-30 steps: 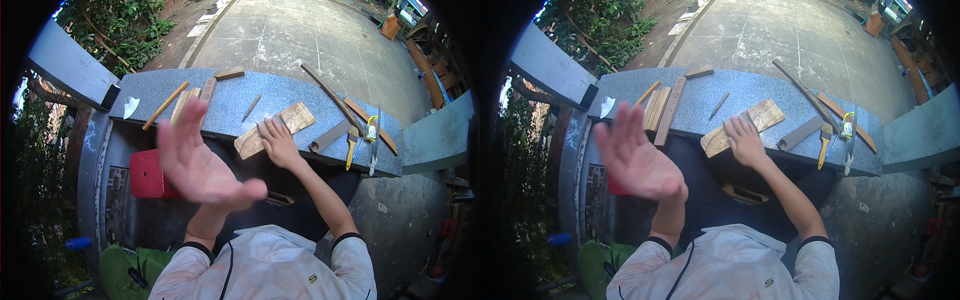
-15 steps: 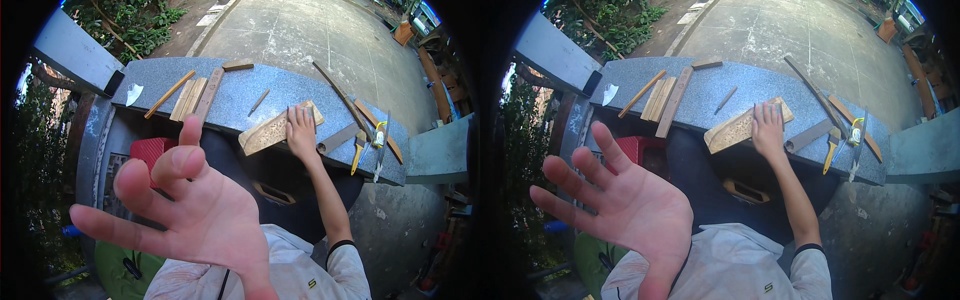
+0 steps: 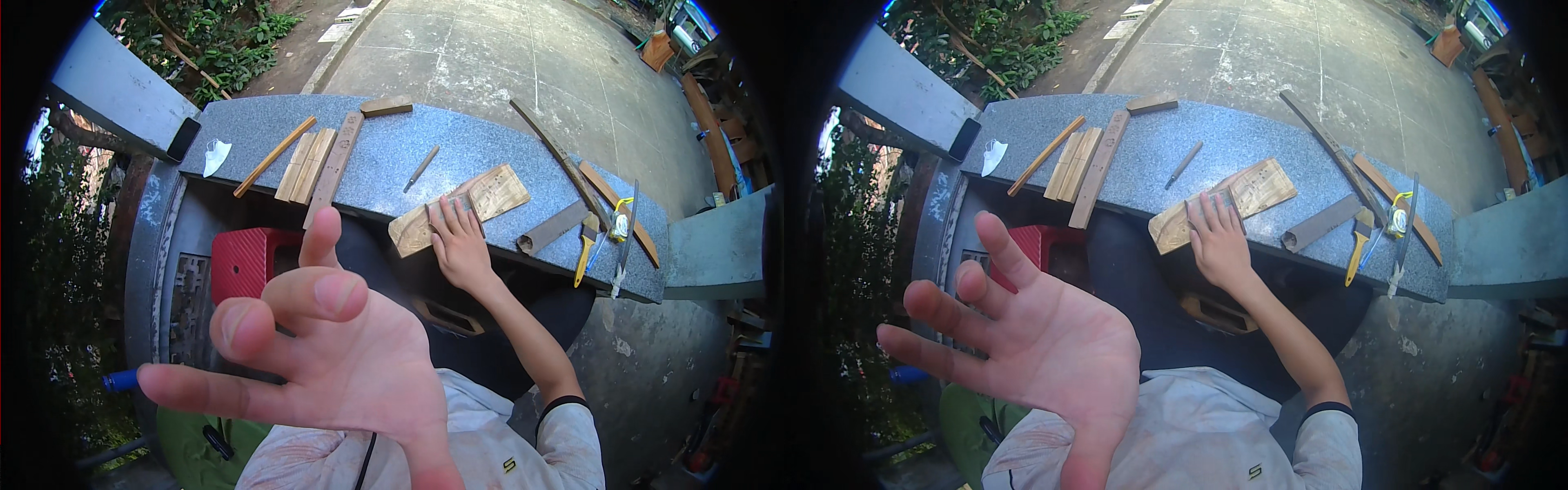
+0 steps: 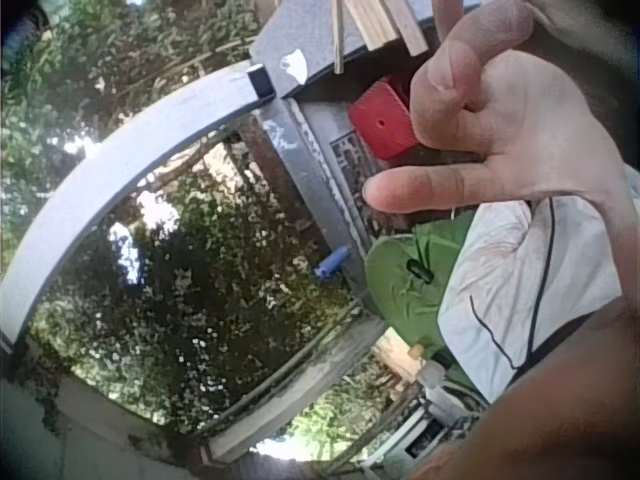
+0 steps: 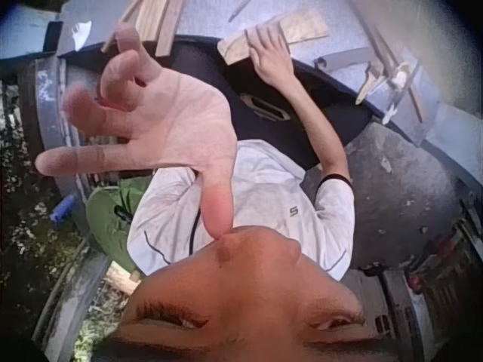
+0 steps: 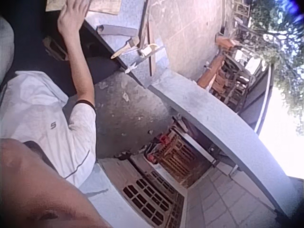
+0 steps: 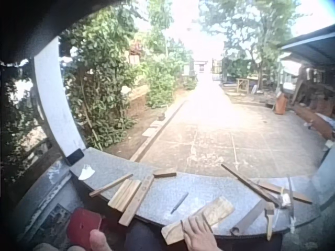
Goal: File and sand a piece of wood.
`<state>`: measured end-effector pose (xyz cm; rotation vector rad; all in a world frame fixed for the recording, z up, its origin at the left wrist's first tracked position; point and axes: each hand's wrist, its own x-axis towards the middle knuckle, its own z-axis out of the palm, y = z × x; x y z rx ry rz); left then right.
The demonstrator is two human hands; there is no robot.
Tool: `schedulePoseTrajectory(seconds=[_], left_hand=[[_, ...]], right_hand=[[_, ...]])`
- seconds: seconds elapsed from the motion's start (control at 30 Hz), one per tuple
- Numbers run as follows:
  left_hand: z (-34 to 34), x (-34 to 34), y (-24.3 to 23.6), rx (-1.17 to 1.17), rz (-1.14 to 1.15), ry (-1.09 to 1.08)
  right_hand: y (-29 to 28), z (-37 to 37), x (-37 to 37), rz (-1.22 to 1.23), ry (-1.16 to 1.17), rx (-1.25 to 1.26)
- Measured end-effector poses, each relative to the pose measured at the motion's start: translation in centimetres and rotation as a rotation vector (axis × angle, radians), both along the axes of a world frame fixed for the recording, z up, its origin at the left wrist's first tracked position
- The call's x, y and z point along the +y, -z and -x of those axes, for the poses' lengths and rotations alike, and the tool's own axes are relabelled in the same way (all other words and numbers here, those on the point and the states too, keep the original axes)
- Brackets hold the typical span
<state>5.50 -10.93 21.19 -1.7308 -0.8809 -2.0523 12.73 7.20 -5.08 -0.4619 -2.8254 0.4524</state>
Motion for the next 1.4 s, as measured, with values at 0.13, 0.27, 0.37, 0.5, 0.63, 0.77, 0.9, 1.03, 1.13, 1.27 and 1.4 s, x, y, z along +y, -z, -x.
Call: schedulePoseTrajectory(seconds=[0.13, 0.27, 0.37, 0.5, 0.63, 0.77, 0.9, 1.03, 1.13, 1.27, 1.4], left_hand=[[0.1, 0.2, -0.2, -0.005, 0.024, -0.026], [1.4, 2.4, 1.4, 0.003, -0.029, -0.074], [2.0, 4.7, 6.6, -0.256, 0.095, -0.381], [4.5, 3.7, 18.0, -0.626, 0.725, -0.596], [5.1, 1.7, 26.6, -0.674, 1.091, -0.672], [5.5, 1.0, 29.9, -1.145, 1.115, -0.016], [5.3, 2.9, 30.8, -1.115, 0.996, -0.082], [4.8, 2.2, 30.1, -1.014, 0.879, -0.073], [3.5, 2.3, 27.6, -1.001, 0.869, -0.092], [2.8, 2.4, 26.4, -0.907, 0.81, -0.182], [2.0, 2.0, 24.0, -0.75, 0.802, -0.315]], right_hand=[[0.4, 0.1, 6.1, -0.05, 0.22, 0.037], [1.0, 1.0, 2.7, -0.129, 0.195, 0.054], [-0.7, -0.2, 0.0, -0.015, -0.065, 0.056], [0.9, 0.1, 5.9, -0.08, 0.225, 0.085], [0.3, -0.5, -0.6, -0.026, -0.055, 0.097], [0.5, 1.4, 5.7, -0.083, 0.175, 0.083], [1.6, 2.2, 2.5, -0.143, 0.12, 0.112], [-0.8, 1.8, 2.3, -0.017, -0.137, 0.18], [-1.1, 2.1, 7.0, -0.02, 0.219, 0.319], [-5.1, 1.7, 0.4, 0.038, -0.074, 0.334], [-6.7, 1.5, 6.3, 0.192, 0.006, 0.464]])
